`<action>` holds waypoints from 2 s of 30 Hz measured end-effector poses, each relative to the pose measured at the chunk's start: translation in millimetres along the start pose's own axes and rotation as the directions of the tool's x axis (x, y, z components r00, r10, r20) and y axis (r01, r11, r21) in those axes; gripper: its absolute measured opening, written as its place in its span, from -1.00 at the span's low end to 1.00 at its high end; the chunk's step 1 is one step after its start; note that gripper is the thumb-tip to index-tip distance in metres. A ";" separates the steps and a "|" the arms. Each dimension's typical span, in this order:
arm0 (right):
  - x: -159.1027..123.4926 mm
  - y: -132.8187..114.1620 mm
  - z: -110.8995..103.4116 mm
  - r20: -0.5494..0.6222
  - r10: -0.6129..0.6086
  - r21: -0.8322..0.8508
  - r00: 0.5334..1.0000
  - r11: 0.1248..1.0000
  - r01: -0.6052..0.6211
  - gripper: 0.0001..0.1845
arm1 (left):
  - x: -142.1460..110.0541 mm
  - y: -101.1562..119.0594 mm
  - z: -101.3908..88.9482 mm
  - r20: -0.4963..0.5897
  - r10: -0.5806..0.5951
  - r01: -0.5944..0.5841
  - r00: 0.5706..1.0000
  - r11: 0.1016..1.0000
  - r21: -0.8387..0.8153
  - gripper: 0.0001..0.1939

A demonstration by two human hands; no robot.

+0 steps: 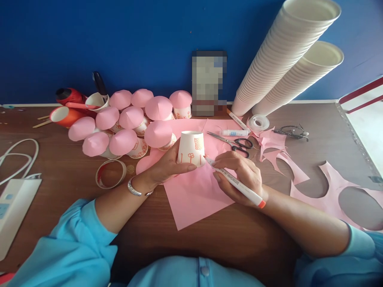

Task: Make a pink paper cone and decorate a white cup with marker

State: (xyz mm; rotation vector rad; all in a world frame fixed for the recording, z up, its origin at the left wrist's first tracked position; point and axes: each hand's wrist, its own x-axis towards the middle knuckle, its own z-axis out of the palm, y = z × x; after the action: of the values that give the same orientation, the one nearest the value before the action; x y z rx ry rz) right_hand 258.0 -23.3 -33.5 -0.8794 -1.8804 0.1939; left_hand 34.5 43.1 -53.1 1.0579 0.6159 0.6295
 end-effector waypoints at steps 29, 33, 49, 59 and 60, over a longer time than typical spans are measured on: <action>1.8 -2.4 -1.2 0.091 -0.011 0.023 0.996 1.000 0.009 -0.80 | 1.1 -5.6 -6.0 0.128 0.040 -0.039 0.991 0.999 -0.015 -0.34; 1.0 -2.1 -0.3 0.097 -0.011 0.015 0.995 1.000 0.009 -0.83 | 1.0 -8.0 -6.8 0.119 0.042 -0.039 0.992 0.999 -0.029 -0.31; 2.5 -2.9 -1.5 0.100 -0.010 0.017 0.995 1.000 0.008 -0.84 | 1.5 -6.2 -6.3 0.139 0.041 -0.038 0.990 0.999 -0.023 -0.22; 1.6 -2.1 -1.4 0.098 -0.007 0.040 0.995 0.999 0.003 -0.78 | 1.4 -3.2 -3.7 0.131 0.032 -0.030 0.991 0.999 -0.018 -0.42; 1.6 -2.1 -1.4 0.098 -0.007 0.042 0.995 0.999 0.003 -0.78 | 1.5 -3.0 -3.3 0.129 0.036 -0.034 0.991 0.999 -0.016 -0.45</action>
State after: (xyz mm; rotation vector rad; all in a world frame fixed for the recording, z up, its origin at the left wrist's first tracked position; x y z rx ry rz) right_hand 257.8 -24.2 -30.7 -0.8501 -1.9621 0.2775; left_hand 33.6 45.1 -57.2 1.0898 0.4806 0.5901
